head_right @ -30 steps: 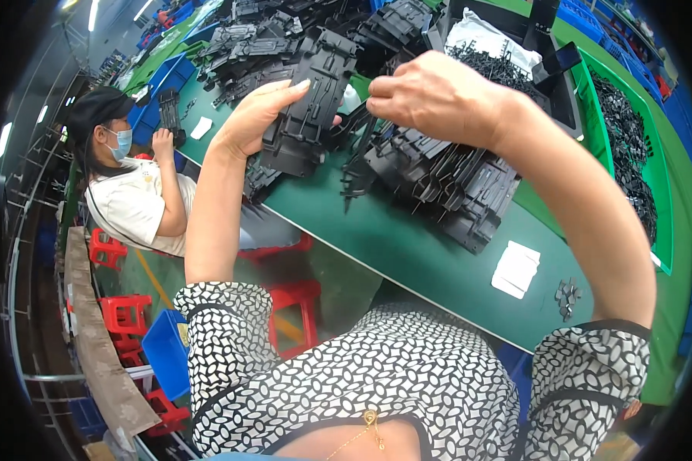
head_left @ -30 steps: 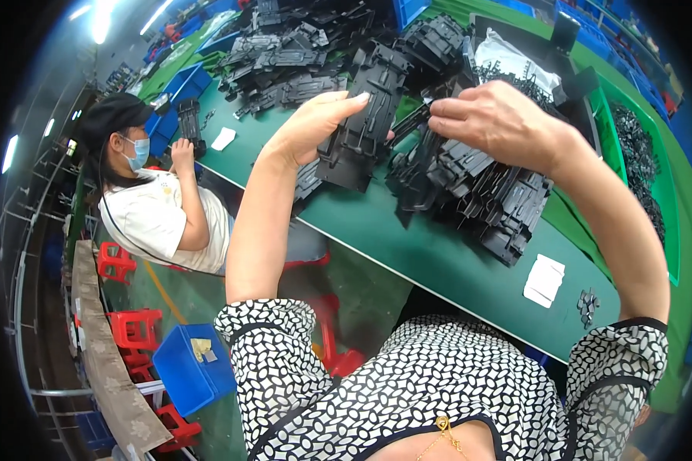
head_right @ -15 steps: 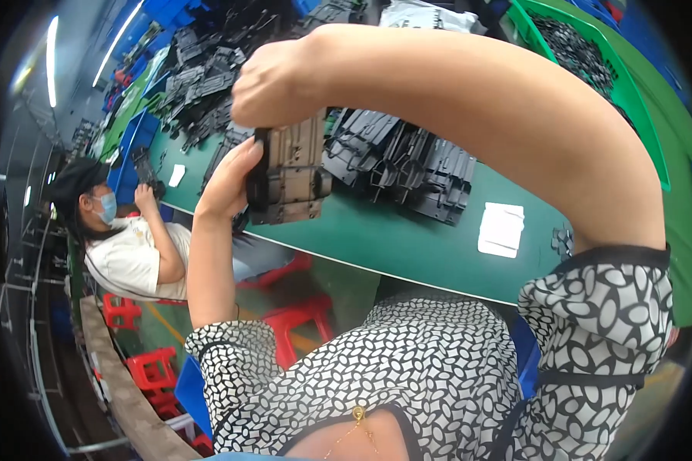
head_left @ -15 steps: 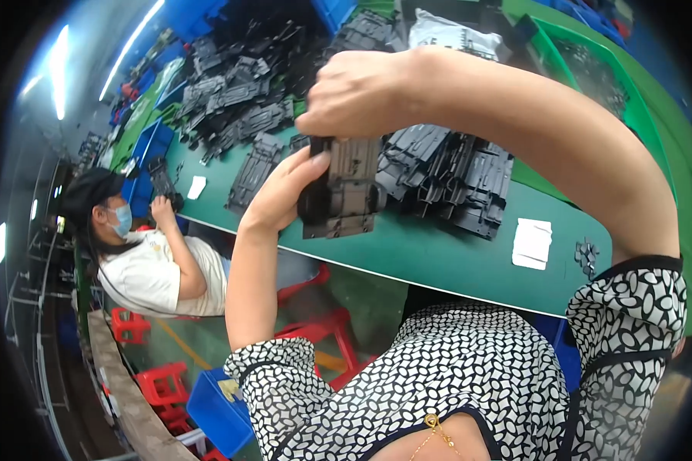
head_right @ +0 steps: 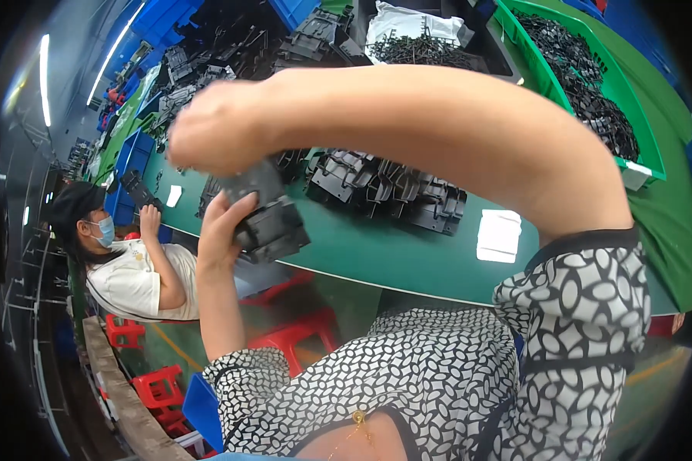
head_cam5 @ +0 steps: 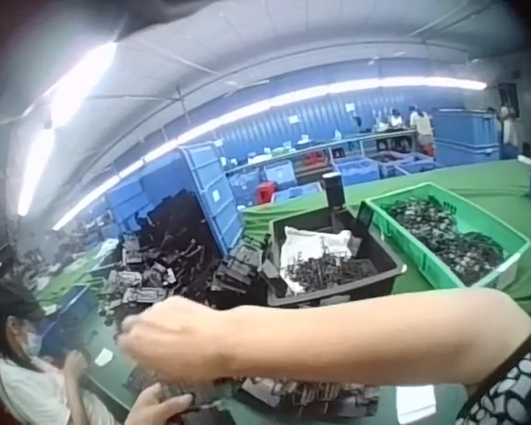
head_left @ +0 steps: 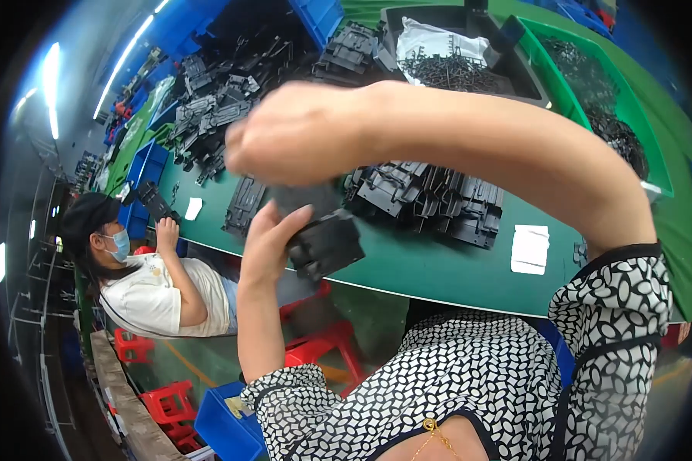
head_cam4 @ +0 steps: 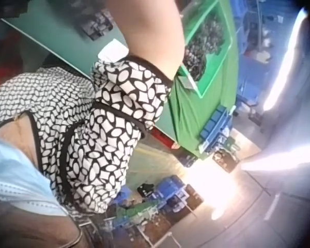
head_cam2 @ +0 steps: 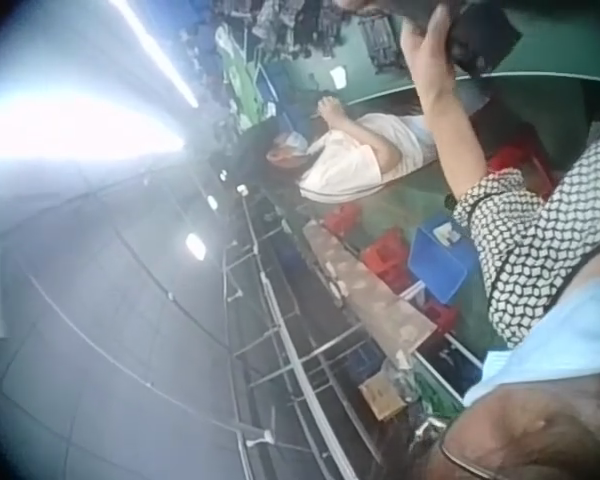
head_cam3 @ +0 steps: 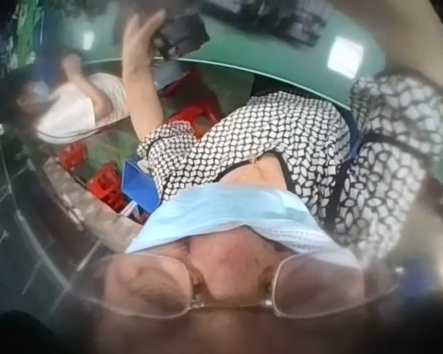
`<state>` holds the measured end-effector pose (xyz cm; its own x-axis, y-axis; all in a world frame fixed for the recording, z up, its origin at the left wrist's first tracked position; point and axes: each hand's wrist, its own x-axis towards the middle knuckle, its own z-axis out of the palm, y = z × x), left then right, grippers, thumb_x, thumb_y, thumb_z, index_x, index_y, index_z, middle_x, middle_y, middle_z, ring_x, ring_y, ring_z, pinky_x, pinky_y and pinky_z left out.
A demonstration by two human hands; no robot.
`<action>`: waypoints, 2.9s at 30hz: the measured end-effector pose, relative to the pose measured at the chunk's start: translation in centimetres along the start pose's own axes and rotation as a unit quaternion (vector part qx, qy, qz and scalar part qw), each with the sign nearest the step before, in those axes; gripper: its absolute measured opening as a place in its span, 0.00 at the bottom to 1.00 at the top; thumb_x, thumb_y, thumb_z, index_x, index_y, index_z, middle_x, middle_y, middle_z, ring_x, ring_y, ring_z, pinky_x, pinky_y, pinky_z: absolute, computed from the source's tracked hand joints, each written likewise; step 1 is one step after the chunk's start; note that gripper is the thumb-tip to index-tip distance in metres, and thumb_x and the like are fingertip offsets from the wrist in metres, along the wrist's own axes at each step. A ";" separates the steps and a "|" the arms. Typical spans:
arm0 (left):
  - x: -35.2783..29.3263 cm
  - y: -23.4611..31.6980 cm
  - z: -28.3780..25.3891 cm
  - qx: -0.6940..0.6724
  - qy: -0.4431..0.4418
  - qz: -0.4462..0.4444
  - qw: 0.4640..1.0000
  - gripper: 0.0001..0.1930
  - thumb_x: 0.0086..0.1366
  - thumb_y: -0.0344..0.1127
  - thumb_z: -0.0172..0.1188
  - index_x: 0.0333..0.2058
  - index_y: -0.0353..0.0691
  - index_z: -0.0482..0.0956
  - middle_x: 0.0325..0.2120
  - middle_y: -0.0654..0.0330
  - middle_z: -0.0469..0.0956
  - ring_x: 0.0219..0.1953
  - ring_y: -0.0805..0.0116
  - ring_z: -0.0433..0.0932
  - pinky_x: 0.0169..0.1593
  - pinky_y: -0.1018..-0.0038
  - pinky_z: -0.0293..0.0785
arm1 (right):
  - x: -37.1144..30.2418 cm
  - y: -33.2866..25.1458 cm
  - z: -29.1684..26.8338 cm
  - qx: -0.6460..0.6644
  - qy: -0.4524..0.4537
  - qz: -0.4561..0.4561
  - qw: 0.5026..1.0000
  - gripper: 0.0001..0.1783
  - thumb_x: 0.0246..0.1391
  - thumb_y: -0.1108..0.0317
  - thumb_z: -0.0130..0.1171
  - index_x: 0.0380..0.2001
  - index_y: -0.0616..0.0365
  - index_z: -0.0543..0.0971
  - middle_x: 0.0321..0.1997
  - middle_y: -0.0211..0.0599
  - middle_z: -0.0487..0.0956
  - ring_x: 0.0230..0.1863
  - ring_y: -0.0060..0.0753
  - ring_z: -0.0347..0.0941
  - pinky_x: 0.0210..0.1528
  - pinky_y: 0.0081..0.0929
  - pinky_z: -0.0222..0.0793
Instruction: Assembling small plastic components onto a larger plastic housing at a factory workbench and storing them in a bin.
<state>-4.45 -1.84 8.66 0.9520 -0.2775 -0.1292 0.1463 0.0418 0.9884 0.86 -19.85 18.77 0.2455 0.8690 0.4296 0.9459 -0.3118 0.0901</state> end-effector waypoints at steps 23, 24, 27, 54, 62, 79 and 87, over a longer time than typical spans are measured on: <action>-6.7 -2.0 -4.0 -0.186 0.052 0.050 0.980 0.24 0.57 0.34 0.53 0.49 0.27 0.61 0.42 0.44 0.71 0.42 0.54 0.74 0.47 0.64 0.72 | -9.0 3.2 4.6 0.111 0.075 0.117 0.984 0.08 0.44 0.74 0.51 0.31 0.61 0.72 0.32 0.42 0.74 0.34 0.48 0.72 0.36 0.35 0.69; -6.9 -2.1 -3.6 -0.221 0.047 0.044 0.973 0.27 0.55 0.37 0.54 0.50 0.25 0.61 0.42 0.42 0.71 0.42 0.53 0.74 0.46 0.64 0.73 | -10.0 2.2 3.2 0.137 0.087 0.096 0.982 0.10 0.43 0.75 0.52 0.33 0.61 0.72 0.34 0.42 0.73 0.35 0.47 0.71 0.36 0.35 0.69; -5.7 -5.1 -1.9 -0.311 -0.037 0.065 0.947 0.29 0.58 0.43 0.50 0.53 0.28 0.58 0.48 0.38 0.64 0.48 0.48 0.70 0.40 0.63 0.77 | -13.1 -1.0 0.6 0.130 0.070 0.097 0.984 0.18 0.34 0.81 0.58 0.35 0.60 0.73 0.41 0.42 0.73 0.40 0.46 0.72 0.40 0.33 0.71; -4.9 -13.7 7.8 -0.540 -0.041 0.057 0.839 0.31 0.56 0.50 0.55 0.51 0.33 0.61 0.46 0.49 0.69 0.47 0.53 0.71 0.53 0.58 0.64 | -19.7 -1.6 3.6 -0.016 0.075 0.187 0.979 0.20 0.37 0.75 0.58 0.40 0.58 0.73 0.42 0.39 0.72 0.42 0.40 0.68 0.44 0.34 0.64; -5.5 -15.3 6.8 -0.532 0.075 0.072 0.841 0.51 0.44 0.44 0.68 0.59 0.29 0.45 0.54 0.46 0.61 0.51 0.51 0.67 0.54 0.65 0.65 | -18.6 2.6 5.7 -0.115 -0.092 0.148 0.978 0.18 0.45 0.74 0.49 0.43 0.58 0.71 0.47 0.35 0.73 0.53 0.30 0.64 0.52 0.29 0.56; -2.2 -3.0 2.1 -0.271 0.080 0.055 0.958 0.22 0.53 0.35 0.52 0.47 0.31 0.67 0.37 0.52 0.75 0.38 0.62 0.77 0.41 0.70 0.74 | -20.2 -3.6 -0.4 0.498 0.204 0.583 0.609 0.10 0.52 0.64 0.56 0.22 0.58 0.71 0.21 0.22 0.70 0.22 0.11 0.65 0.23 0.12 0.63; 1.2 -0.9 2.9 -0.313 -0.059 0.096 0.943 0.26 0.47 0.36 0.56 0.46 0.31 0.67 0.37 0.52 0.75 0.35 0.60 0.77 0.38 0.70 0.77 | -17.2 -5.7 2.9 0.568 0.201 0.510 0.614 0.09 0.51 0.67 0.56 0.33 0.61 0.73 0.27 0.25 0.73 0.25 0.12 0.67 0.26 0.14 0.68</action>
<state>-4.22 -5.03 7.88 0.9461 -0.3103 0.0928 0.1403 0.6508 0.7462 -8.14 -31.88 8.32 0.9769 0.2077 -0.0502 -0.0622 0.0519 -0.9967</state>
